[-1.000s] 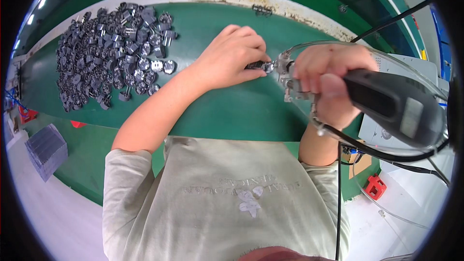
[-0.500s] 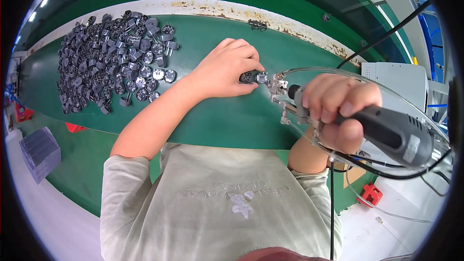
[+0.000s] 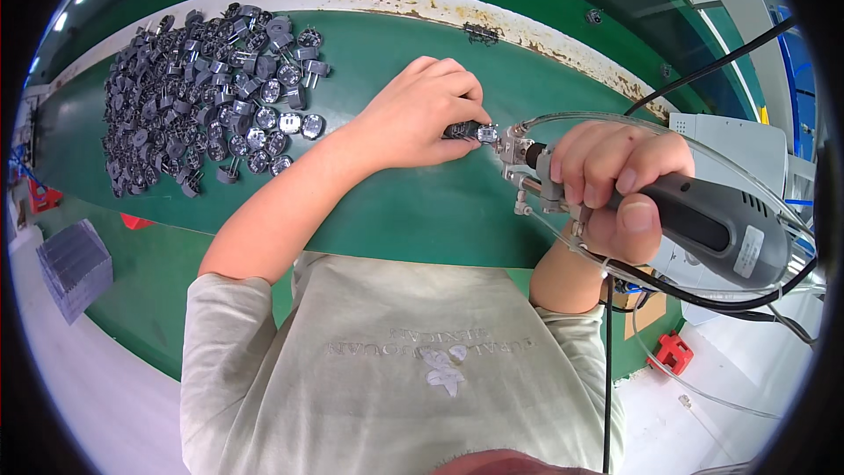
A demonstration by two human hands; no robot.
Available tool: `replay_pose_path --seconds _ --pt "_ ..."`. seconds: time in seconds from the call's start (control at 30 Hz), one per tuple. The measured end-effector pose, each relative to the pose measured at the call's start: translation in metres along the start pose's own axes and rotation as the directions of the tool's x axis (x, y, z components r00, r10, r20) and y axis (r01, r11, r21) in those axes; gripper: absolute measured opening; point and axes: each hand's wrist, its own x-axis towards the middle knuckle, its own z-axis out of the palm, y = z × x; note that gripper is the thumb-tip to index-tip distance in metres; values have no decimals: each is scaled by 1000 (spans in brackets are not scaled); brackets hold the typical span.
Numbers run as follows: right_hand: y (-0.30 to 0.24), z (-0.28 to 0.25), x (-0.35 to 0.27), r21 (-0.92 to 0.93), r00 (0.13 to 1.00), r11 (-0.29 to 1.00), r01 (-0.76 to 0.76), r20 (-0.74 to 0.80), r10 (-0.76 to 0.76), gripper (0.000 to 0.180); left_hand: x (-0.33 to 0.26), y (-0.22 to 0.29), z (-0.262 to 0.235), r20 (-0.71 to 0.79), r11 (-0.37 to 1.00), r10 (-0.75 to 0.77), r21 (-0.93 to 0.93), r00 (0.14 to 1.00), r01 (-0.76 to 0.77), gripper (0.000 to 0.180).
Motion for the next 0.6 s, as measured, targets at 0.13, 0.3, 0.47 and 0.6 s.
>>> replay_pose_path --seconds 0.13,0.3,0.47,0.6 --pt "0 1 1 -18 1000 1000 6 8 -6 24 0 0 -1 6 1000 0 -2 1000 0 26" --pt "3 7 0 35 998 999 29 -50 -27 29 0 0 0 6 1000 -7 0 1000 7 26" --pt "-2 6 2 -53 1000 999 8 9 -7 26 0 0 0 3 1000 -6 0 1000 6 27" --pt "-3 8 3 -70 1000 997 10 8 -10 26 1 0 -1 22 1000 -15 -4 1000 15 27"
